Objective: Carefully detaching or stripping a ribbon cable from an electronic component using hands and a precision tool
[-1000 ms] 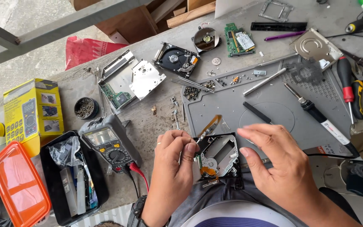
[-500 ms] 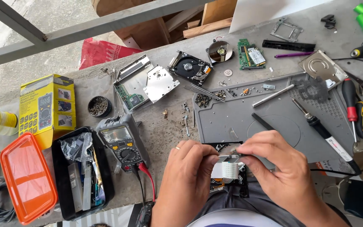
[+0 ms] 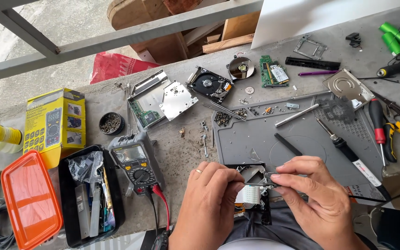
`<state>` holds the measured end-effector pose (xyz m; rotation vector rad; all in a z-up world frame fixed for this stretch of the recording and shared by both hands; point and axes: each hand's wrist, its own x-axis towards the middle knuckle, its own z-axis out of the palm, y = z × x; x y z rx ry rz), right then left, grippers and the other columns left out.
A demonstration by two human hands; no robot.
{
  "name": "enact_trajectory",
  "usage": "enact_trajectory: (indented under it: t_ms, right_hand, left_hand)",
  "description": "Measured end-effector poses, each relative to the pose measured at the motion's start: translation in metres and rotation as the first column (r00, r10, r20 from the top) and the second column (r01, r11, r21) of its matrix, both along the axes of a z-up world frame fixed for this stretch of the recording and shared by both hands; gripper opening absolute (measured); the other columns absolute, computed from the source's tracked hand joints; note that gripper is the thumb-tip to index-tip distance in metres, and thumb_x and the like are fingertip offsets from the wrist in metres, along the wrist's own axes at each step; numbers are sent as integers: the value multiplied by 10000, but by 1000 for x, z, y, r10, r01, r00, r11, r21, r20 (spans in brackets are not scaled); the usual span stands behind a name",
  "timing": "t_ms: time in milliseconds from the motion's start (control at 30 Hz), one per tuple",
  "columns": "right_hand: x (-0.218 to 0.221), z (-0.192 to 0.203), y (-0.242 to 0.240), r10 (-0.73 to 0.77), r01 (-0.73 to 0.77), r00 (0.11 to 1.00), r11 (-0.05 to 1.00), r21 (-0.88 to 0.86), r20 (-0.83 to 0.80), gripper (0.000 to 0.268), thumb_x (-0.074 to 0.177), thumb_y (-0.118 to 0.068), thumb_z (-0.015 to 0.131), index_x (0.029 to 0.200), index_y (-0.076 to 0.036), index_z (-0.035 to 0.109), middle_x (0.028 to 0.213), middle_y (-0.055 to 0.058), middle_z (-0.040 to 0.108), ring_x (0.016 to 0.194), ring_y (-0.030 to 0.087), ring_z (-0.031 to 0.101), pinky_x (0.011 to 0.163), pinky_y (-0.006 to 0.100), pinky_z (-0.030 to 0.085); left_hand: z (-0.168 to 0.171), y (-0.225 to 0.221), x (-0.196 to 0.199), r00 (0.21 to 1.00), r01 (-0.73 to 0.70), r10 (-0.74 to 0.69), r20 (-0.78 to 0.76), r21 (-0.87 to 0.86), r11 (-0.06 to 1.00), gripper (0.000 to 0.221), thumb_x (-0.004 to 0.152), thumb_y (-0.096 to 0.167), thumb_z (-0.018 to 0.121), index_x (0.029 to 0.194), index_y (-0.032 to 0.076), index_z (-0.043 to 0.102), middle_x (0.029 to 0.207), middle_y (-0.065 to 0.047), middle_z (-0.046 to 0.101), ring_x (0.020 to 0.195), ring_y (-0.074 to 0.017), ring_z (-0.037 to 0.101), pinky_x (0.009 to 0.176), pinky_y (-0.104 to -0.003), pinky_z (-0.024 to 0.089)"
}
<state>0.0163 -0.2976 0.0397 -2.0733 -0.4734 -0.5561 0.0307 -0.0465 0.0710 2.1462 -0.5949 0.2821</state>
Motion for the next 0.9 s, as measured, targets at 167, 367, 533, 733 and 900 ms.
enact_trajectory:
  t_ms: [167,367,533,733,900]
  right_hand:
    - [-2,-5,-4,-19,19,999,1000,-7,45,229,1022,-70,822,1234,-153,841,1269,106,750,1181,246,774,1035,307,671]
    - [-3,-2,-4,-51,61,982,997,-50,185,216,1016,-55,834,1218,-131,845,1216,73,738,1150,293,717,1016,342,668]
    - [-6,0,6,-97,106,962,994,-22,254,205,1001,-47,847,1194,-116,834,1190,71,802,1103,273,712,992,317,676]
    - [-23,-17,8,-8,133,963,883,450,-269,150,1009,-17,786,1155,11,768,1055,172,772,1021,222,756,856,261,605]
    - [-22,-35,4,159,271,836,714,646,-525,355,983,5,797,1336,48,791,1023,202,867,909,272,864,861,396,721]
  left_hand:
    - [6,0,-2,1000,-12,12,15,-2,1000,134,1208,178,565,1137,130,668,1093,-23,723,934,-272,601,845,-411,435]
    - [1,4,-3,1000,-26,26,3,-28,999,154,1209,209,560,1151,121,672,1092,-29,725,929,-267,587,854,-406,445]
    - [1,5,-3,1000,-8,10,28,-76,997,165,1205,197,547,1135,101,662,1068,-47,733,899,-269,607,858,-402,473]
    - [2,4,-3,999,-20,14,-31,-205,978,163,1177,194,593,1115,75,686,1054,-57,744,970,-260,684,871,-381,551]
    - [3,2,-2,993,-79,52,-101,-280,957,89,1132,133,688,1096,77,747,1031,-55,734,923,-225,708,799,-338,574]
